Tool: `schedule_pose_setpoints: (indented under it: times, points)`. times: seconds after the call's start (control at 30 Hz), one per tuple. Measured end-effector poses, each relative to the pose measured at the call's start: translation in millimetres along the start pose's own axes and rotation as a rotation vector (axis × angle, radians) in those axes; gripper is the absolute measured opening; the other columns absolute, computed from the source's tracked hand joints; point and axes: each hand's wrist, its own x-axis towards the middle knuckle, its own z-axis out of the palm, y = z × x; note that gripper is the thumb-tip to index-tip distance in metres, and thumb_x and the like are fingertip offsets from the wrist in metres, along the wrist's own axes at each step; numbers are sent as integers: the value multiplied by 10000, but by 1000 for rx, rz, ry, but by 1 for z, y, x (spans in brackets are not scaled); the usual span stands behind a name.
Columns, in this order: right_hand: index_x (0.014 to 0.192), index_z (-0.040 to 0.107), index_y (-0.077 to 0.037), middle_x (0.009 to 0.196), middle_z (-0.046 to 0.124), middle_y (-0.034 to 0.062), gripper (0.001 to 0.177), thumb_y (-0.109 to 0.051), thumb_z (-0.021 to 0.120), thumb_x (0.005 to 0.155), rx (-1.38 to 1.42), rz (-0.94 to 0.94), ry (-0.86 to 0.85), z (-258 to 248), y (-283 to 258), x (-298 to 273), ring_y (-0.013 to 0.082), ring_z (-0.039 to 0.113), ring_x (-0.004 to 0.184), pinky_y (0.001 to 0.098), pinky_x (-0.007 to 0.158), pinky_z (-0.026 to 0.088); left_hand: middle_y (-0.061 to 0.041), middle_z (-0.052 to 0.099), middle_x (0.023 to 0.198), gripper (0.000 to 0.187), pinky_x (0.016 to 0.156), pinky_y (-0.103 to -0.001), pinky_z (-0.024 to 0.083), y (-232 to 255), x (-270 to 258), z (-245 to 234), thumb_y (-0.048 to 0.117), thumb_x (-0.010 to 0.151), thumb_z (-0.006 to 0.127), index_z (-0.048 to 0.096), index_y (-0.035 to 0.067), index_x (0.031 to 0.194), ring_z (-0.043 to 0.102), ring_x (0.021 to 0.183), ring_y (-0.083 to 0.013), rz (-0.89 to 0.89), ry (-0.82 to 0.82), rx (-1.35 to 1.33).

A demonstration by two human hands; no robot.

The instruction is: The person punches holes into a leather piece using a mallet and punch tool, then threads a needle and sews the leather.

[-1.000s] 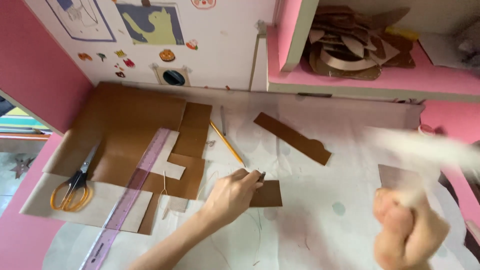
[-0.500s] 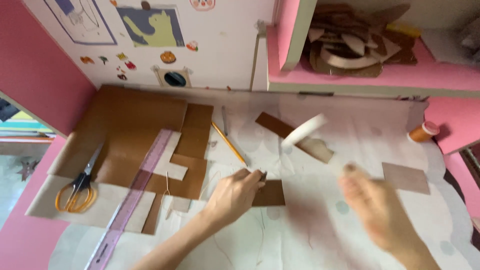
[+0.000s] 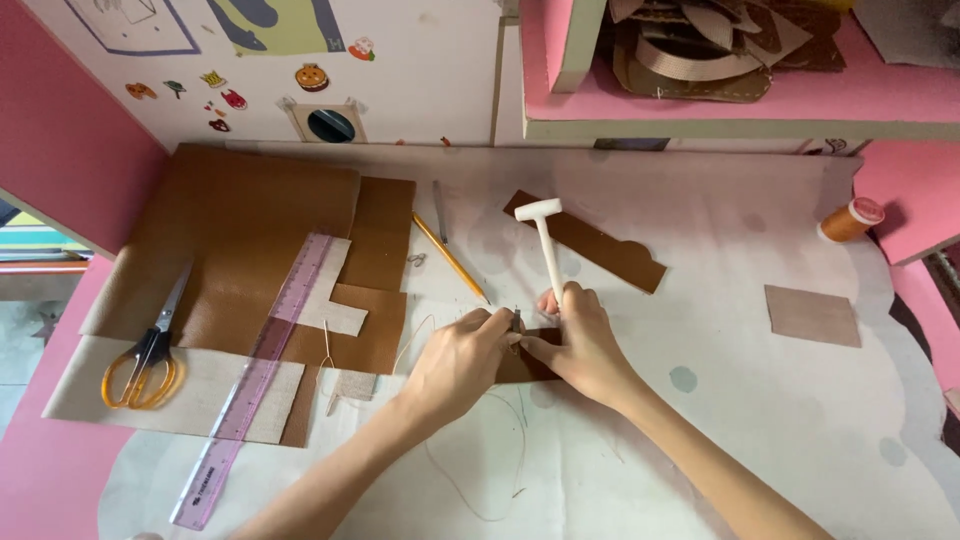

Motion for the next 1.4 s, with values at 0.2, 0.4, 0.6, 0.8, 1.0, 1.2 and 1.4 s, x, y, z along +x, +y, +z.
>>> schedule_pose_setpoints:
  times: [0.2, 0.4, 0.6, 0.8, 1.0, 1.2, 1.4]
  points:
    - [996, 460, -150, 1045, 605, 35, 481, -179, 860, 731, -117, -5, 31, 7, 2, 0, 274, 548, 1091, 421, 980, 401, -153, 711, 760, 123, 554, -365, 602, -5, -2, 5, 99, 995, 584, 655, 55, 1086, 745, 620, -322, 11, -11, 10]
    - [1012, 471, -152, 1045, 607, 28, 467, -183, 844, 732, -117, -25, 43, 9, 5, 0, 277, 532, 1083, 447, 968, 389, -156, 692, 720, 141, 536, -415, 592, -4, -1, 6, 185, 1013, 613, 660, 61, 1061, 728, 589, -359, -84, -12, -38]
    - [1022, 480, -140, 1049, 595, 30, 464, -173, 850, 743, -84, -47, 50, 10, 8, -1, 279, 519, 1092, 442, 967, 370, -201, 696, 725, 171, 536, -439, 573, -1, 2, -1, 245, 1028, 598, 618, 76, 1036, 731, 627, -402, -172, 10, -168]
    - [1020, 473, -147, 1064, 601, 28, 433, -157, 827, 771, -45, -60, 16, 7, 7, -1, 273, 517, 1097, 459, 971, 352, -169, 689, 711, 198, 544, -449, 577, 3, 4, -5, 309, 1031, 593, 612, 114, 1000, 717, 637, -404, -168, -4, -132]
    - [1017, 462, -155, 1058, 599, 24, 453, -171, 839, 766, -50, -84, 36, 7, 8, -1, 276, 517, 1087, 461, 961, 361, -132, 670, 696, 210, 549, -436, 575, -1, 3, 0, 318, 1038, 575, 613, 119, 986, 710, 626, -376, -130, -13, -87]
    - [1002, 467, -151, 1057, 619, 39, 440, -153, 838, 766, -54, -75, 33, 7, 7, -1, 296, 528, 1085, 481, 940, 372, -102, 668, 697, 194, 539, -380, 573, -2, 2, 0, 301, 1051, 566, 635, 128, 995, 712, 608, -323, -103, -22, -80]
    - [996, 472, -155, 1059, 625, 34, 445, -163, 850, 760, -64, -76, 38, 7, 9, 0, 299, 534, 1093, 481, 924, 380, -107, 655, 690, 201, 525, -385, 566, -3, 3, 1, 305, 1048, 574, 626, 121, 984, 703, 592, -330, -77, 5, -72]
